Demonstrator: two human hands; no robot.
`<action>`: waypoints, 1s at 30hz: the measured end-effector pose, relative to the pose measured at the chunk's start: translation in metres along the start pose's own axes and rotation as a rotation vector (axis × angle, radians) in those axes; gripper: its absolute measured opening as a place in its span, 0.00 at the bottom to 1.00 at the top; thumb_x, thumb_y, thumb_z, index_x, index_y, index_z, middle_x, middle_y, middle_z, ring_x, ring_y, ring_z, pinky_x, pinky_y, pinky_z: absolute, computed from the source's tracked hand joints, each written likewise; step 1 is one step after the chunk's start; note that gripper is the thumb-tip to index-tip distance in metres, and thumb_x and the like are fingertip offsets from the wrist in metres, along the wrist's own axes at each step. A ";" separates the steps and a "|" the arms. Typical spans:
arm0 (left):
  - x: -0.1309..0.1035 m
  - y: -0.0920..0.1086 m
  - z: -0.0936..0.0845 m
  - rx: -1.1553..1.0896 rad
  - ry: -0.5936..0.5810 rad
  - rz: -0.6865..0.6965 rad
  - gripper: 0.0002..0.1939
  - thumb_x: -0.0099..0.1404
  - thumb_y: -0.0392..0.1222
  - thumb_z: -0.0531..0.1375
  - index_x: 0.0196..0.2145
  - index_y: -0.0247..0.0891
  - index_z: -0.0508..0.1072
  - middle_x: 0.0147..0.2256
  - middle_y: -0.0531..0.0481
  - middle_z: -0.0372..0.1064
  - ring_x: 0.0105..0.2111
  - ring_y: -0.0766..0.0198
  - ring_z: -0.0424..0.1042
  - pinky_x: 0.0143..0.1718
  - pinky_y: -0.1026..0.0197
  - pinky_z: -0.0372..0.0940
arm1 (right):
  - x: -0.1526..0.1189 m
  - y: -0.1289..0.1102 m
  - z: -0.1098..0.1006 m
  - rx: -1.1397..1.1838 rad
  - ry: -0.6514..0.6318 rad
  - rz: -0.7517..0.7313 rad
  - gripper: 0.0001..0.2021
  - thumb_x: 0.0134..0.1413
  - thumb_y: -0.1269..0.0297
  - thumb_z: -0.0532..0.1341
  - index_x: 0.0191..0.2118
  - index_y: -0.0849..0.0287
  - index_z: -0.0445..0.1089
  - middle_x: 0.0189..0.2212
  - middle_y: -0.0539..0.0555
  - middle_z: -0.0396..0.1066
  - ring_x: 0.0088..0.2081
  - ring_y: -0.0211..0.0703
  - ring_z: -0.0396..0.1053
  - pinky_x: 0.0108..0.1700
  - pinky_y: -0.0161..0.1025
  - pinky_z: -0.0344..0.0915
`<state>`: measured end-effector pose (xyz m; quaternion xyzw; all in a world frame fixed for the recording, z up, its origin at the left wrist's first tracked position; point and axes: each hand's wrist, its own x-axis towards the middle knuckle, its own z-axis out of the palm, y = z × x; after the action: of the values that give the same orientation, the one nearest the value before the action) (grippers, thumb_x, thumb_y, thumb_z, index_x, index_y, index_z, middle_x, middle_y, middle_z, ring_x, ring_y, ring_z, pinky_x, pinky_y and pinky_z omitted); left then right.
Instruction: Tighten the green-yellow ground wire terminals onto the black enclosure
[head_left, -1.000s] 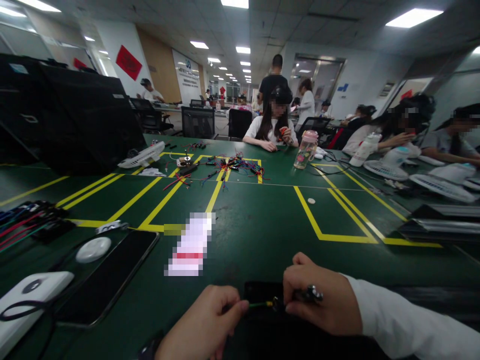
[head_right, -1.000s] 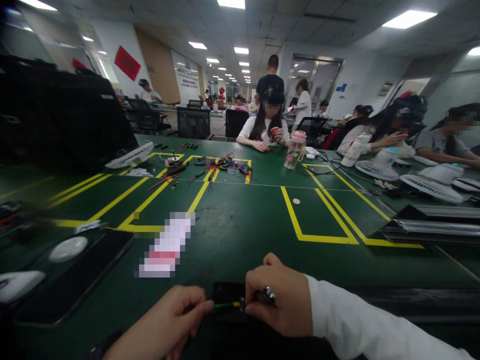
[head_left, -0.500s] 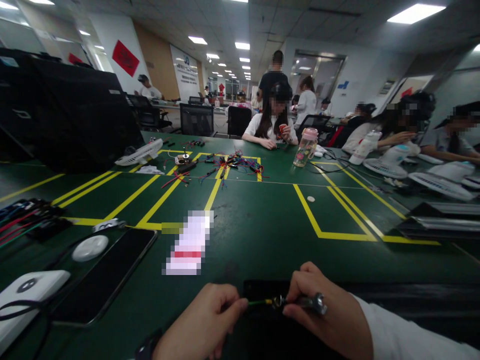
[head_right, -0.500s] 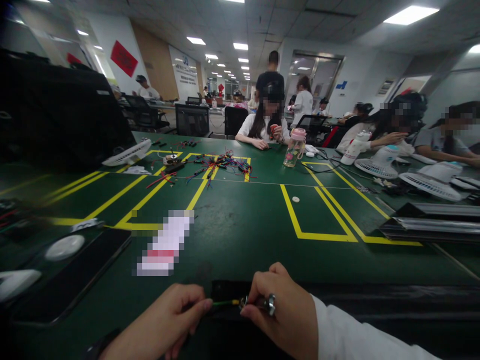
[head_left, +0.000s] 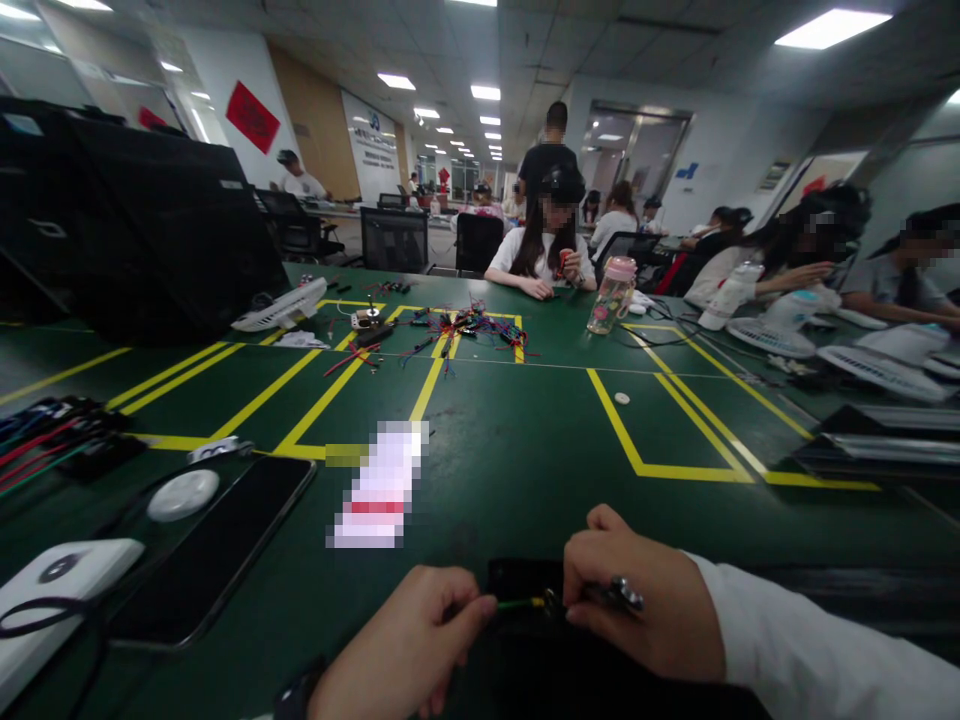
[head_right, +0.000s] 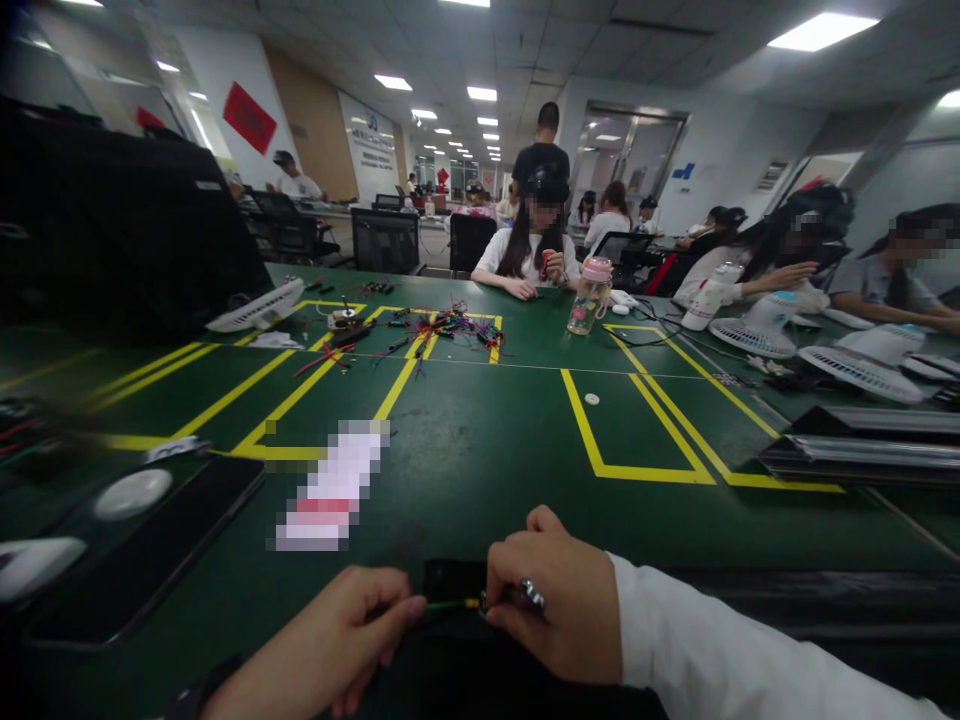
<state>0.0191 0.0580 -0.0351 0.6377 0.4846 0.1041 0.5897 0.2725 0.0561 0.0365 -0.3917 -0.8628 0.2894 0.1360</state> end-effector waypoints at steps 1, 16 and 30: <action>0.000 0.000 0.000 0.000 -0.001 0.001 0.22 0.68 0.60 0.51 0.27 0.39 0.63 0.16 0.60 0.56 0.13 0.70 0.59 0.11 0.72 0.50 | 0.001 0.001 -0.001 0.005 -0.003 -0.005 0.08 0.50 0.76 0.64 0.32 0.57 0.66 0.29 0.47 0.70 0.32 0.41 0.62 0.41 0.42 0.55; -0.003 0.003 0.001 0.026 0.033 0.001 0.23 0.69 0.60 0.51 0.27 0.38 0.64 0.17 0.59 0.57 0.12 0.71 0.59 0.10 0.73 0.49 | -0.017 -0.009 0.017 -0.006 0.139 0.248 0.04 0.58 0.70 0.63 0.34 0.56 0.67 0.32 0.53 0.67 0.35 0.47 0.65 0.36 0.40 0.65; 0.002 -0.003 0.003 0.024 0.057 0.015 0.20 0.70 0.55 0.51 0.27 0.38 0.63 0.18 0.58 0.59 0.12 0.72 0.59 0.08 0.74 0.47 | -0.009 -0.006 0.016 -0.066 0.062 0.147 0.07 0.57 0.74 0.62 0.33 0.56 0.64 0.29 0.49 0.69 0.34 0.44 0.62 0.40 0.43 0.60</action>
<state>0.0211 0.0566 -0.0390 0.6451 0.4978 0.1207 0.5670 0.2677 0.0397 0.0275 -0.4670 -0.8361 0.2577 0.1278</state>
